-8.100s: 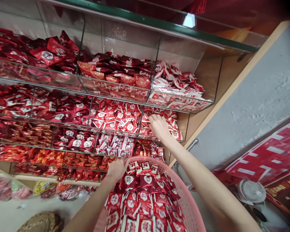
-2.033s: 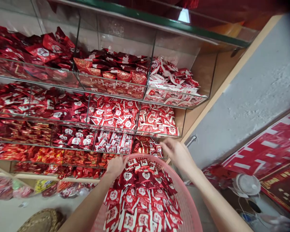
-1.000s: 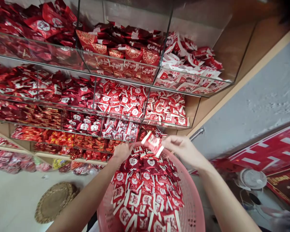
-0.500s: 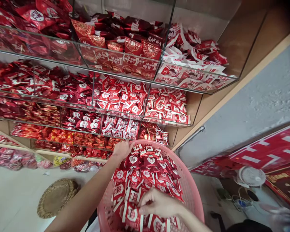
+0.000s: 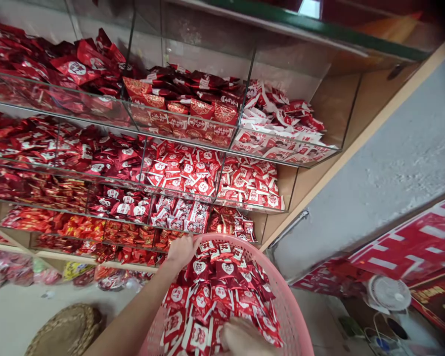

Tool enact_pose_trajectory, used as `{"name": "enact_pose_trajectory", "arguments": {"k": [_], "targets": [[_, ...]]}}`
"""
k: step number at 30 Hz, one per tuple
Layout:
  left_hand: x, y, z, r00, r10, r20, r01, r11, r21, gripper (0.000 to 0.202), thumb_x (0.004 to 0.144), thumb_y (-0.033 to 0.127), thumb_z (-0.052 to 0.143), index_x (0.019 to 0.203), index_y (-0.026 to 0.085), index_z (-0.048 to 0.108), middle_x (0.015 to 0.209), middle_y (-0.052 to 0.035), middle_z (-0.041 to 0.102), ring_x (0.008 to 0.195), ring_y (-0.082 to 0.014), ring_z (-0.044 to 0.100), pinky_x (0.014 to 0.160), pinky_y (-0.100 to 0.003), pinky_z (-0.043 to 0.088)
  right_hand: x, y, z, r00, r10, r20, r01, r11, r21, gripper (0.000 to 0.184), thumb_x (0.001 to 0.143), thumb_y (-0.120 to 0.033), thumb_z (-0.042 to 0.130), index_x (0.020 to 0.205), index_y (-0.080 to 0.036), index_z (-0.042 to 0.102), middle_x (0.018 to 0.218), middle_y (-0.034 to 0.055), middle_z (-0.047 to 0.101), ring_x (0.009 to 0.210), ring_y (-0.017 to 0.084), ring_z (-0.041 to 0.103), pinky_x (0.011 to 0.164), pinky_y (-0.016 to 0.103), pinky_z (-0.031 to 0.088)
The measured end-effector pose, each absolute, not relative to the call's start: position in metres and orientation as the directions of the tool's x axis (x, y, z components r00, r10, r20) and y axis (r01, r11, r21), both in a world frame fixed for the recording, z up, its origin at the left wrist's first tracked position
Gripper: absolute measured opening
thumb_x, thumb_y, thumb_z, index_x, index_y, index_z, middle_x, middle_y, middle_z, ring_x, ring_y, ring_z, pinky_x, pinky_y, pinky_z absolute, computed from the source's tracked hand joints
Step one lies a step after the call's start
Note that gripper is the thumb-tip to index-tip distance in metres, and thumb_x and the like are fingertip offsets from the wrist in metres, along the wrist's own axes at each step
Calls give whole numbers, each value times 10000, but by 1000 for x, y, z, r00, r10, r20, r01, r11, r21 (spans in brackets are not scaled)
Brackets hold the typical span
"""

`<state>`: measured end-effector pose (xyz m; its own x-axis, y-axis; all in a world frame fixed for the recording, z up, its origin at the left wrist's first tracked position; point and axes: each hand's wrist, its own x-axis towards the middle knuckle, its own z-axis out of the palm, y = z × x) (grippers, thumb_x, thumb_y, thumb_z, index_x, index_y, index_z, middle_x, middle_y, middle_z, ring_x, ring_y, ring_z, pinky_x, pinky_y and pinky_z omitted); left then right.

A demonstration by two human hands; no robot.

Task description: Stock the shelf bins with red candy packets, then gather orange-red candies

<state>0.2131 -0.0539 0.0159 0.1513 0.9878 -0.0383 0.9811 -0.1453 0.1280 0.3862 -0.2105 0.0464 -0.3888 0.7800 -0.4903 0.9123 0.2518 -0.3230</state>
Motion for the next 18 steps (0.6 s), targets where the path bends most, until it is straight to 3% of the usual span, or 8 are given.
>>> {"name": "enact_pose_trajectory", "arguments": {"k": [2, 4, 8, 11, 13, 18], "targets": [[213, -54, 16, 153, 987, -48, 981, -146, 128, 558, 876, 503, 167, 977, 113, 553, 836, -144, 638, 801, -267, 616, 660, -341, 460, 388, -198, 62, -376, 833, -405, 911, 252, -326, 248, 681, -400, 614, 546, -194, 587, 624, 35, 586, 610, 165, 519, 527, 255, 302], [213, -54, 17, 144, 988, -58, 983, -136, 126, 566, 876, 503, 163, 997, 107, 550, 846, -150, 637, 811, -265, 614, 668, -339, 459, 391, -179, 87, -354, 906, -232, 893, 254, -372, 345, 766, -432, 514, 515, -198, 548, 559, 24, 547, 563, 152, 490, 517, 260, 280], [212, -53, 15, 146, 989, -37, 982, -141, 124, 585, 872, 512, 155, 983, 101, 557, 816, -146, 641, 781, -269, 619, 655, -346, 464, 399, -128, 147, -267, 943, 200, 824, 331, -459, 359, 859, -419, 363, 629, -205, 537, 638, 17, 566, 601, 141, 492, 583, 261, 315], [211, -53, 13, 151, 988, -16, 982, -148, 115, 595, 870, 517, 150, 986, 100, 557, 796, -144, 639, 752, -270, 622, 624, -343, 466, 401, -86, 176, -131, 885, 447, 868, 320, -380, 302, 860, -378, 362, 692, -200, 539, 766, 45, 596, 752, 172, 519, 697, 283, 334], [211, -53, 13, 149, 989, -15, 983, -146, 114, 596, 870, 517, 151, 995, 99, 558, 797, -149, 638, 752, -263, 622, 623, -332, 464, 400, -63, 184, -36, 886, 462, 917, 213, -338, 260, 851, -383, 373, 778, -198, 540, 806, 51, 613, 807, 191, 534, 745, 307, 331], [210, -53, 14, 164, 986, -18, 977, -160, 138, 600, 873, 516, 140, 983, 108, 566, 803, -151, 642, 757, -254, 624, 626, -336, 463, 388, -28, 188, 127, 950, 284, 963, -50, -263, 382, 820, -466, 393, 1021, -145, 437, 821, 124, 640, 850, 276, 573, 775, 404, 334]]}}
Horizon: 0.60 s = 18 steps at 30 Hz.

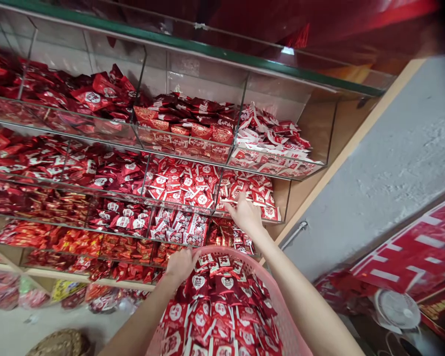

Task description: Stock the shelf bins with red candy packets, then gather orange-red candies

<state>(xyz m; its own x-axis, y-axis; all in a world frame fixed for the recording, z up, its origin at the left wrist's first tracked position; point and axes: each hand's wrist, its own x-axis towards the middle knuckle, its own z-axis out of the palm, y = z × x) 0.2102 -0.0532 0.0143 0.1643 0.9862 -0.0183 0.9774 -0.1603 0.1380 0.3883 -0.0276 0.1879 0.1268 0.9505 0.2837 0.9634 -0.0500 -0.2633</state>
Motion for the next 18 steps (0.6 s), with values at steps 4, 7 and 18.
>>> {"name": "enact_pose_trajectory", "arguments": {"k": [4, 7, 18], "targets": [[210, -53, 14, 160, 987, -14, 979, -157, 129, 584, 875, 509, 153, 992, 107, 561, 812, -148, 643, 768, -259, 623, 631, -340, 464, 383, -14, 188, 146, 968, 205, 952, -82, -294, 374, 789, -464, 434, 998, -154, 429, 921, 148, 631, 912, 297, 568, 769, 413, 354], [211, -53, 15, 159, 987, -23, 979, -155, 130, 593, 875, 511, 143, 1004, 104, 555, 808, -145, 640, 760, -255, 622, 628, -336, 464, 381, -9, 186, 157, 970, 188, 939, -87, -334, 387, 750, -453, 488, 998, -161, 428, 929, 132, 631, 906, 286, 576, 735, 384, 374], [211, -52, 14, 158, 987, -28, 981, -154, 122, 582, 873, 509, 149, 1016, 109, 547, 837, -154, 638, 789, -265, 618, 651, -350, 461, 383, -7, 183, 224, 942, 250, 901, -103, -421, 297, 720, -394, 512, 942, -208, 449, 836, 57, 633, 815, 239, 586, 651, 315, 376]]}}
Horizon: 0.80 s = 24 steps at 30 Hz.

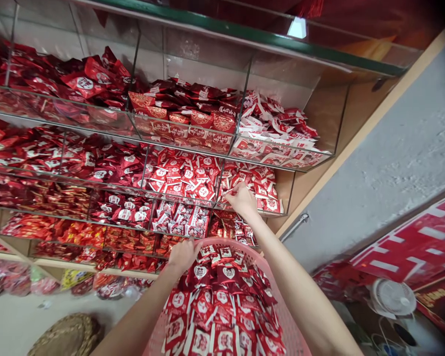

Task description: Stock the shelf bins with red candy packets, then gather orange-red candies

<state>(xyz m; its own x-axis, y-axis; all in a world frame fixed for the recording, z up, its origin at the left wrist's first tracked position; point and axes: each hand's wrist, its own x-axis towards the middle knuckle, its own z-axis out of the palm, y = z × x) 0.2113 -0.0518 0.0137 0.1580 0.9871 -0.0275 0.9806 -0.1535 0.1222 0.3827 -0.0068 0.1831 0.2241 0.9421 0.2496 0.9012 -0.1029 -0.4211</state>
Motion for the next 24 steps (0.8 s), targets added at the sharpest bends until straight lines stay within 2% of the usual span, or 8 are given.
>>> {"name": "enact_pose_trajectory", "arguments": {"k": [8, 12, 14, 16, 18, 21, 24], "targets": [[212, -53, 18, 158, 986, -47, 981, -151, 124, 581, 870, 516, 169, 989, 103, 560, 838, -157, 639, 802, -264, 615, 671, -337, 454, 391, -14, 180, 248, 909, 335, 886, -72, -459, 296, 731, -372, 502, 980, -213, 495, 812, 44, 638, 794, 223, 579, 616, 291, 372], [213, -54, 20, 158, 985, -67, 981, -149, 127, 608, 866, 535, 150, 1016, 104, 552, 862, -155, 635, 828, -264, 610, 688, -334, 451, 406, -14, 178, 249, 888, 387, 835, 6, -550, 249, 707, -402, 543, 843, -194, 566, 741, 32, 631, 694, 188, 576, 595, 286, 387], [214, -54, 20, 146, 986, -80, 983, -135, 127, 628, 861, 548, 137, 1024, 104, 550, 882, -164, 630, 864, -269, 600, 715, -342, 444, 416, -15, 178, 251, 884, 394, 736, 91, -671, 248, 667, -399, 593, 764, -171, 574, 679, 26, 615, 629, 163, 565, 576, 278, 397], [215, -54, 20, 146, 985, -92, 982, -133, 134, 630, 862, 545, 132, 1044, 101, 541, 895, -169, 626, 881, -267, 594, 728, -344, 439, 426, -19, 180, 252, 899, 359, 554, 170, -815, 274, 626, -395, 640, 730, -153, 567, 628, 15, 591, 565, 136, 546, 546, 265, 404], [215, -54, 19, 150, 985, -91, 981, -137, 137, 630, 863, 544, 130, 1051, 100, 535, 888, -164, 627, 876, -267, 595, 721, -342, 440, 433, -30, 184, 246, 916, 318, 353, 221, -909, 306, 604, -395, 667, 744, -143, 564, 619, 2, 575, 518, 109, 525, 516, 251, 406], [215, -53, 17, 158, 985, -67, 980, -148, 131, 622, 864, 541, 133, 1034, 99, 536, 865, -152, 630, 846, -269, 601, 696, -341, 446, 434, -60, 185, 196, 940, 280, 179, 247, -952, 309, 626, -384, 669, 806, -152, 575, 675, -1, 571, 523, 84, 510, 508, 232, 414], [214, -52, 15, 164, 985, -61, 979, -155, 128, 597, 867, 529, 150, 1022, 102, 537, 855, -151, 630, 839, -271, 602, 691, -346, 447, 421, -99, 168, 4, 986, 167, 153, 165, -974, 262, 676, -371, 645, 842, -179, 577, 714, -4, 575, 553, 79, 501, 515, 222, 418]]}}
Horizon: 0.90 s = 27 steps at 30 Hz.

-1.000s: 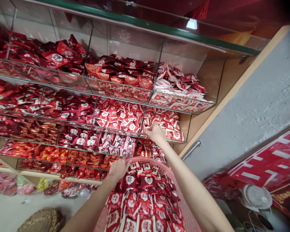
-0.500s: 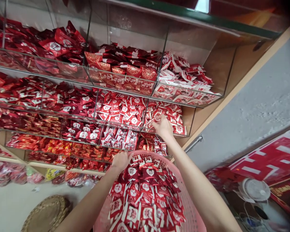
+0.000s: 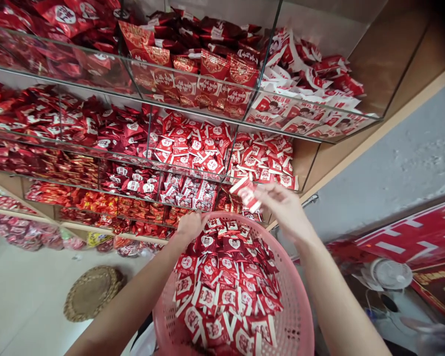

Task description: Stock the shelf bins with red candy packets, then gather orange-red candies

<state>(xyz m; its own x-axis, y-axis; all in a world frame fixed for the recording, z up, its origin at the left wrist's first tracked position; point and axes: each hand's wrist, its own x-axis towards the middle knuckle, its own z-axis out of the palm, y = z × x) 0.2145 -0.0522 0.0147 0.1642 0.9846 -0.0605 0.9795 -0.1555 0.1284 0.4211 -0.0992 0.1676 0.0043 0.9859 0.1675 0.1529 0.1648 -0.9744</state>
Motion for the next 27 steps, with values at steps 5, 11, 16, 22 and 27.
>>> {"name": "enact_pose_trajectory", "arguments": {"k": [5, 11, 16, 22, 27], "targets": [[215, -53, 13, 159, 986, -47, 982, -153, 113, 606, 868, 527, 133, 1023, 100, 534, 850, -152, 627, 834, -274, 604, 685, -350, 450, 382, -158, 89, -420, 903, -95, 177, -21, -984, 190, 702, -345, 627, 756, -174, 564, 729, -6, 580, 640, 89, 517, 591, 224, 417], [216, -54, 14, 168, 985, -35, 983, -165, 79, 614, 867, 536, 120, 1021, 98, 522, 830, -148, 626, 813, -272, 606, 658, -341, 452, 355, -200, 18, -511, 793, -332, 341, -168, -925, 225, 706, -371, 607, 755, -158, 552, 639, -27, 541, 530, 75, 483, 472, 187, 353], [216, -54, 18, 157, 986, -58, 985, -153, 75, 623, 865, 542, 101, 1021, 107, 519, 846, -144, 629, 829, -258, 606, 673, -332, 449, 344, -216, 10, -474, 817, -329, 507, -52, -860, 124, 696, -272, 599, 751, -170, 558, 601, -48, 524, 517, 63, 442, 458, 166, 302], [215, -53, 18, 165, 986, -35, 983, -161, 91, 631, 866, 539, 101, 1000, 107, 541, 841, -143, 636, 808, -270, 611, 661, -347, 452, 336, -228, 9, -493, 827, -269, 737, 232, -635, 77, 716, -262, 556, 769, -220, 592, 763, -20, 622, 679, 122, 541, 591, 203, 340], [213, -53, 19, 178, 983, -36, 978, -172, 119, 605, 874, 513, 122, 1008, 98, 542, 846, -156, 636, 815, -268, 612, 667, -347, 450, 336, -226, 15, -500, 807, -314, 774, 254, -580, 136, 713, -325, 584, 815, -245, 627, 876, 2, 629, 826, 173, 568, 683, 223, 368]]}}
